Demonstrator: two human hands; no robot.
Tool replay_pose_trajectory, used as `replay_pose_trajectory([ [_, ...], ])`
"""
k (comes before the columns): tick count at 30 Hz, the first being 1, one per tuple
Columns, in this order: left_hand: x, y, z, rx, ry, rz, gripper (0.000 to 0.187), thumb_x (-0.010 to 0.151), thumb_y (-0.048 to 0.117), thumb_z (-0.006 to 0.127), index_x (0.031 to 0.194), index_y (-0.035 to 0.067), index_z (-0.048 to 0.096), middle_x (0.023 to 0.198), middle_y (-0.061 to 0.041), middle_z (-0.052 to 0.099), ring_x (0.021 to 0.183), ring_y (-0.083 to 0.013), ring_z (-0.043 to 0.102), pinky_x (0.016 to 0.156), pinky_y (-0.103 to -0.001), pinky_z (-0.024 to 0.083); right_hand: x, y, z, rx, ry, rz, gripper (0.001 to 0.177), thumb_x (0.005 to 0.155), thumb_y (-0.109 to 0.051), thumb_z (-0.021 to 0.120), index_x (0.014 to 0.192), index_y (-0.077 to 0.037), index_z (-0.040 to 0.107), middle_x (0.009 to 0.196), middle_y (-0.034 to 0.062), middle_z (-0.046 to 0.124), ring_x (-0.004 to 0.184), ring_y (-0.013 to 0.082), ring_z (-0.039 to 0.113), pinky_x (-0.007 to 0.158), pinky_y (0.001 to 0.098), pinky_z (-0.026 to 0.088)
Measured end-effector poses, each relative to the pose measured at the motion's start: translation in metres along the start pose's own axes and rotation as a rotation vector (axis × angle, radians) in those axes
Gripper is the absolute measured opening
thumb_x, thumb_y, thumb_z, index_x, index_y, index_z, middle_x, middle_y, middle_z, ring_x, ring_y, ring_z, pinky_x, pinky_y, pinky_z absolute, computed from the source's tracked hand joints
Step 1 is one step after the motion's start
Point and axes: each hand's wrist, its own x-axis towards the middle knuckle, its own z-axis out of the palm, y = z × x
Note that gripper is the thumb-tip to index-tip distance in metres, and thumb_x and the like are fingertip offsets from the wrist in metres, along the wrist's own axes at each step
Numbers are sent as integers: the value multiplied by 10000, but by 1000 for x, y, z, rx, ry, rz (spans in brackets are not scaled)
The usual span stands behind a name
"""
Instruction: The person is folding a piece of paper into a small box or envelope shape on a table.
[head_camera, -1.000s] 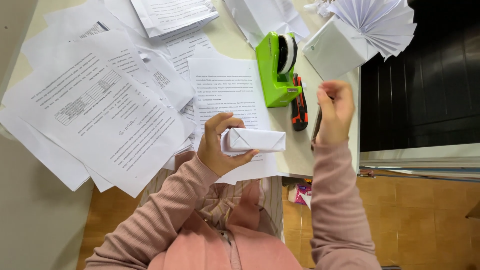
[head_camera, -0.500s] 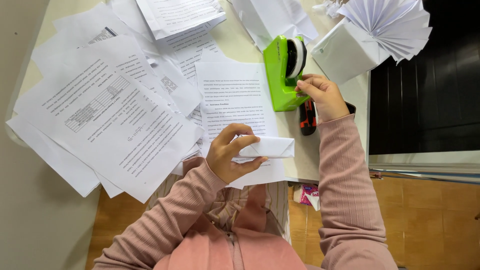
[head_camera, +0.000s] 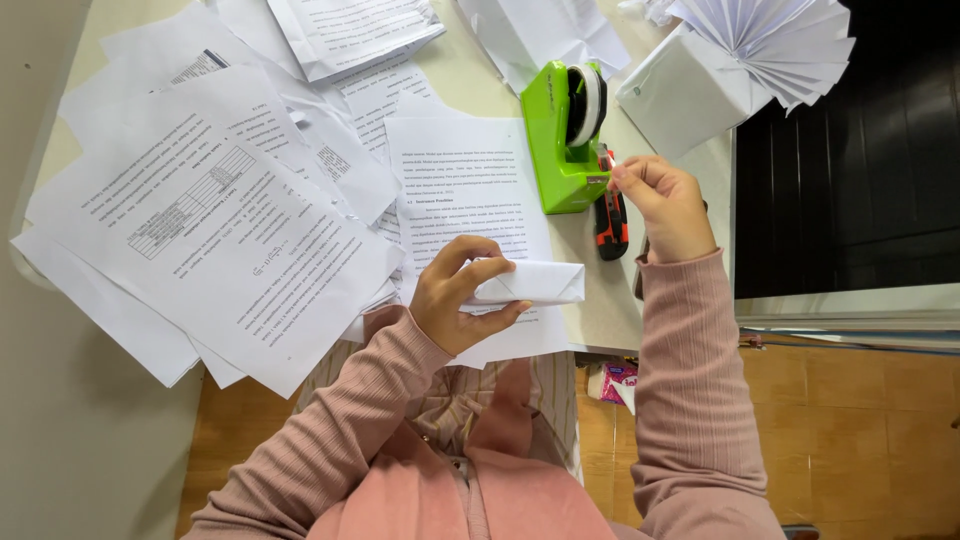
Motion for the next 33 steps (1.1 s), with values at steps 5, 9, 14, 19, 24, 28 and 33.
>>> replay_pose_trajectory([
  [5, -1, -2, 2, 8, 9, 12, 412, 752, 170, 899, 1111, 146, 698, 1003, -104, 647, 858, -280, 691, 785, -422, 635, -23, 24, 8, 78, 50, 26, 216, 1059, -167, 695, 909, -13, 669, 755, 57, 603, 792, 90, 566, 795, 224, 462],
  [9, -1, -2, 2, 3, 19, 21, 398, 763, 176, 893, 1109, 142, 701, 1000, -101, 642, 852, -275, 682, 792, -415, 625, -33, 34, 26, 131, 93, 91, 222, 1044, -171, 705, 871, -37, 664, 610, 29, 563, 631, 52, 484, 661, 163, 420],
  [14, -1, -2, 3, 4, 26, 23, 399, 757, 172, 894, 1106, 137, 705, 1001, -104, 646, 849, -275, 680, 788, -413, 623, -29, 45, 38, 131, 138, 150, 242, 1040, -184, 702, 843, -47, 673, 555, 4, 518, 579, 32, 438, 600, 144, 369],
  [19, 0, -2, 3, 11, 31, 30, 406, 746, 170, 899, 1102, 134, 708, 992, -103, 653, 843, -270, 682, 782, -410, 623, -20, 60, 42, 92, 159, 154, 238, 1043, -186, 685, 836, -67, 690, 528, -19, 472, 533, 19, 382, 555, 146, 337],
  [24, -1, 0, 2, 2, 13, 14, 420, 744, 138, 908, 1108, 135, 697, 999, -115, 646, 863, -286, 687, 788, -424, 627, -16, 52, 45, -88, 164, 152, 211, 1045, -207, 666, 868, -106, 720, 571, -32, 546, 556, 30, 424, 569, 163, 385],
  [28, -1, -1, 2, -16, -2, 12, 427, 743, 122, 908, 1111, 134, 691, 994, -129, 645, 855, -293, 685, 786, -430, 629, -16, 63, 42, -218, 172, 125, 227, 1041, -225, 671, 847, -125, 730, 543, -24, 553, 515, 63, 447, 555, 191, 410],
  [33, 0, -2, 2, -10, 4, 9, 415, 748, 133, 907, 1102, 132, 691, 982, -103, 638, 817, -262, 673, 734, -393, 632, -16, 45, 41, -426, 178, 206, 222, 1003, -302, 673, 818, -223, 766, 517, -69, 592, 561, 139, 606, 679, 278, 529],
])
